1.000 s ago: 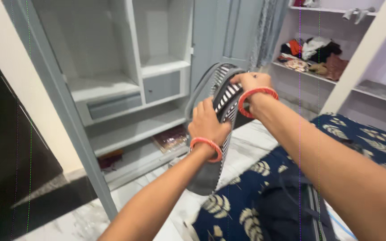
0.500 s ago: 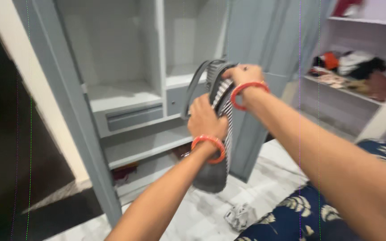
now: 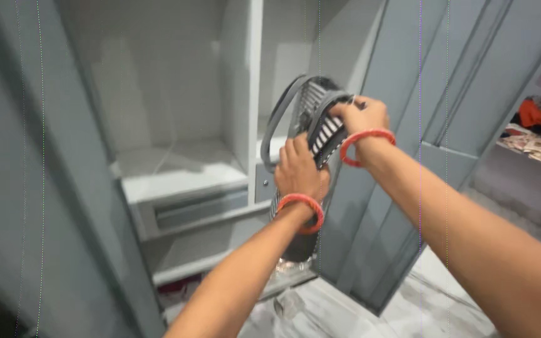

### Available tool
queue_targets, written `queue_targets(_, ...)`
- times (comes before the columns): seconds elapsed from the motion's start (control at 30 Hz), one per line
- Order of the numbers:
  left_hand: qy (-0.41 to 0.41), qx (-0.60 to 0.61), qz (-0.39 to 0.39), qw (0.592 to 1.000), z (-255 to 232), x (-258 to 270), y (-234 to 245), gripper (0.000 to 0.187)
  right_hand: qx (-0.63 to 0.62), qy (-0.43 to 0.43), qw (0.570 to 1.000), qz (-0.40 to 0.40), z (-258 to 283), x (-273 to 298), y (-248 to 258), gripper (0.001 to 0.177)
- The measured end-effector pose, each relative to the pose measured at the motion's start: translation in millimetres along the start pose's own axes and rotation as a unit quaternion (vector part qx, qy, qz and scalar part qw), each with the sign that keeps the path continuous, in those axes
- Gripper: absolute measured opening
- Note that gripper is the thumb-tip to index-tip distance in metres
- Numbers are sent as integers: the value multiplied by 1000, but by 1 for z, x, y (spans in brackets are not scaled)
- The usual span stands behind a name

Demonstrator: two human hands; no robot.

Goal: The person removes folded clothes and packaged items from a wardrobe shelf, places them on a bed, and then returns some items to the wardrobe. The person handles garments, a striped bag, a blue bag, and a vacuum-sealed pink bundle, arranging them on shelves and the bed.

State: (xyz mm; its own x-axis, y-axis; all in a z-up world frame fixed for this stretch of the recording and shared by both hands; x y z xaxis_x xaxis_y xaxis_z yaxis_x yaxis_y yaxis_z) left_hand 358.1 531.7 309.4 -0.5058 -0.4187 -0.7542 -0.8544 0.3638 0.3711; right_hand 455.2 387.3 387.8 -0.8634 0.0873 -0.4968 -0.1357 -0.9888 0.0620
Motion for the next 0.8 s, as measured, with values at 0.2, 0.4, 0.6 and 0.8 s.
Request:
queue_targets(0.2, -8, 18, -42, 999, 26, -40, -49, 62, 27, -3, 999, -20, -26, -50, -26, 29)
queue_targets(0.4, -22, 17, -17, 999, 51, -70, -99, 69, 74, 10, 996, -38, -55, -88, -51, 30)
queue_targets(0.6, -32, 25, -7, 999, 67, -96, -159, 69, 69, -12, 997, -42, -102, -130, -57, 29)
queue_targets(0.8, -28, 19, -41, 999, 81, -128, -208, 71, 73, 17, 996, -45, -122, -181, -74, 37)
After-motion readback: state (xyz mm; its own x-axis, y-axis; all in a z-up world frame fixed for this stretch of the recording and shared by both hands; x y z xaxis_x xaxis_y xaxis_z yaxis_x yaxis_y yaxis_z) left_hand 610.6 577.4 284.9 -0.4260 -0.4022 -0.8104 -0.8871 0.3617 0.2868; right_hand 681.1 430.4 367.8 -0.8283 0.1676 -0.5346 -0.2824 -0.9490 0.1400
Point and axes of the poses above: each hand's wrist, its own x-axis away from the middle knuckle, its own y-axis out of the back of the hand, z = x × y, the point moved 10 cm from there along -x, towards the middle knuckle, and after that the axes turned 6 degrees about -x, right-handed, at the moved point
